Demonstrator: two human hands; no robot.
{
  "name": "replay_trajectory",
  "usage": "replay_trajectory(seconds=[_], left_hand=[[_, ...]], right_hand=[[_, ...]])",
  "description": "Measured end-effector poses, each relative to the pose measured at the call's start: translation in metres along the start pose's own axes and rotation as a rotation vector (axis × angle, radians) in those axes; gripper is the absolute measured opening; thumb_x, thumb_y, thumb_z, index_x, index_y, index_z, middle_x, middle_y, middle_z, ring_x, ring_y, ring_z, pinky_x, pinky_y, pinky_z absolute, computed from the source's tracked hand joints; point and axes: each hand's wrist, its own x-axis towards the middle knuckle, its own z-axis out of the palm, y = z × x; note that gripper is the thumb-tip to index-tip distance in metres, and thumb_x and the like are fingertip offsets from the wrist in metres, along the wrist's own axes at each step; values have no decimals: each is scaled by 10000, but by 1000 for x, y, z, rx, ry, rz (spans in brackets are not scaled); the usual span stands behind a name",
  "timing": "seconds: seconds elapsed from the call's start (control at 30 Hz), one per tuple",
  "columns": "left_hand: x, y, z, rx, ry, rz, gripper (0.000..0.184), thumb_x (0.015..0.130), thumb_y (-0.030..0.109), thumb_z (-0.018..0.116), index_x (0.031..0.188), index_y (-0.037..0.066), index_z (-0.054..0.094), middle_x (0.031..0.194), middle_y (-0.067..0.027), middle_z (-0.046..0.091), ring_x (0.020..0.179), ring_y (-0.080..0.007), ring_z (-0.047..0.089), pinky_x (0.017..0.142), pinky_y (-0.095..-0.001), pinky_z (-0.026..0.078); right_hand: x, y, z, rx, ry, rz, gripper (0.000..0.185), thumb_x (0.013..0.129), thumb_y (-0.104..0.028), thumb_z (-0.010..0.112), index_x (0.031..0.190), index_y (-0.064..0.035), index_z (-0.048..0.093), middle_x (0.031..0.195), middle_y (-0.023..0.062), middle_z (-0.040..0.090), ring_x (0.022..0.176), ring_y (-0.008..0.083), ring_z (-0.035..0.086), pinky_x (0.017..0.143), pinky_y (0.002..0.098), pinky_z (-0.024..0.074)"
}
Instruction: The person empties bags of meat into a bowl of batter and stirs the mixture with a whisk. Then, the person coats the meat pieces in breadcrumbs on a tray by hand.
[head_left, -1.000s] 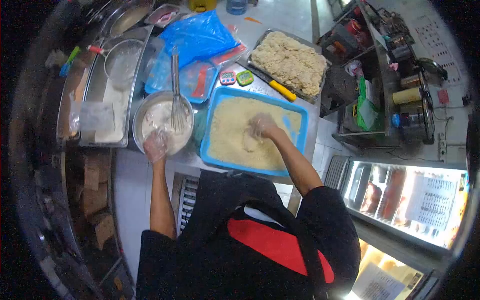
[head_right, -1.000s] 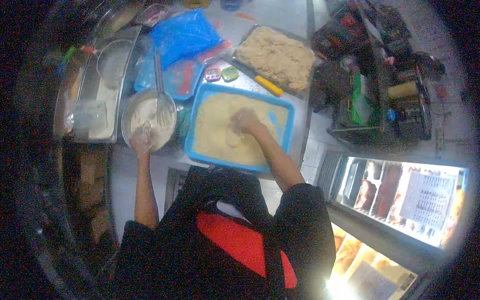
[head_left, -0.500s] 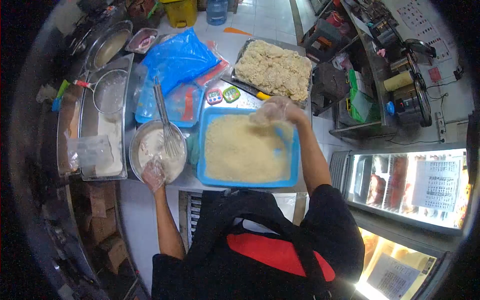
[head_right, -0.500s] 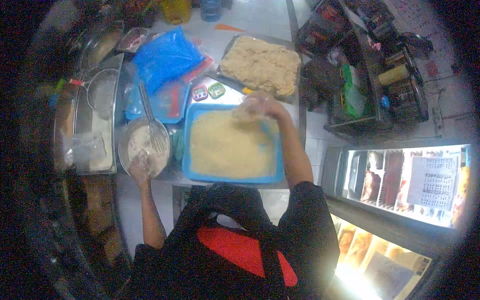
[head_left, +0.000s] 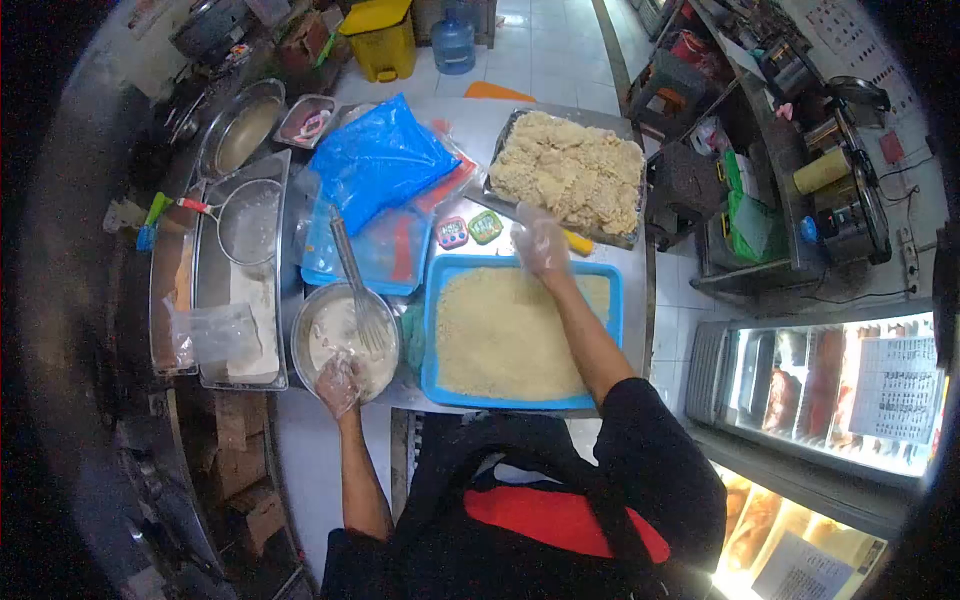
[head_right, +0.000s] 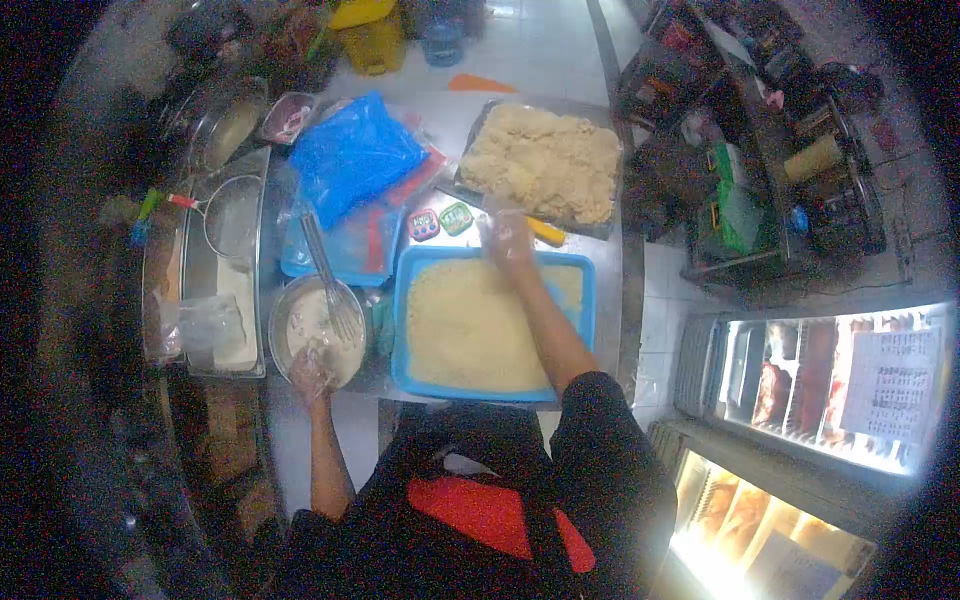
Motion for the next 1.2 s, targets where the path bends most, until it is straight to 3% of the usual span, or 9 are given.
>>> replay_trajectory(seconds=[0.1,0.13,0.2,0.23,0.47,0.63,0.97,1.1,1.2], left_hand=[[-18,-78,41,295,22,263,229,807,159,504,965,12,582,801,-153,627,694,-245,616,604,-327,486],[-19,-57,34,-211,6,38,245,812,145,496,1005,10,566,865,-162,614,735,-233,610,636,-322,488],[-2,-36,12,-37,-16,236,306,808,133,514,1081,-2,533,1003,-187,563,832,-205,586,718,-305,483],[5,-20,0,-599,-160,-362,364,776,165,578,1092,-6,523,947,-168,578,814,-215,588,720,-315,480],[69,-29,-33,129,-851,68,390,683,344,621,896,17,616,851,-170,617,816,-280,603,723,-384,474],[73,-13,-20,452,-1015,214,316,671,291,568,831,32,654,874,-195,623,825,-316,611,744,-412,474],[68,-67,-7,162,-864,385,207,696,186,571,858,102,669,817,-185,623,774,-335,605,714,-399,478],[84,-42,-52,117,-871,369,235,682,195,613,875,70,658,815,-186,622,747,-323,604,696,-384,477],[92,-58,-63,-30,-750,351,249,673,201,627,867,46,651,800,-178,625,713,-307,606,674,-372,478]], right_hand=[[-55,53,76,208,365,-281,423,789,-247,557,1142,-24,487,1056,150,558,974,289,537,842,362,425],[-69,62,87,125,459,-381,443,792,-262,558,1157,-22,486,1091,149,544,982,282,533,846,357,423],[-109,68,81,584,284,14,385,813,-259,537,1117,-24,522,1078,142,554,975,276,533,845,366,421],[-128,66,68,603,193,183,358,824,-258,528,1097,-27,539,1065,140,561,970,275,534,845,372,419],[-211,135,13,-223,396,401,285,779,-247,586,972,-38,594,987,170,599,919,310,563,824,392,422],[-226,104,23,-83,599,468,291,767,-241,589,980,-43,593,940,159,615,888,306,578,797,376,435],[-243,91,50,-423,400,582,352,774,-387,556,961,-92,599,983,149,591,955,312,519,893,435,372],[-252,118,67,-96,527,539,340,733,-400,591,908,-111,623,947,111,613,981,313,517,888,435,381],[-242,84,50,-455,500,586,345,708,-409,614,874,-108,642,951,100,618,1004,305,514,901,424,380]])
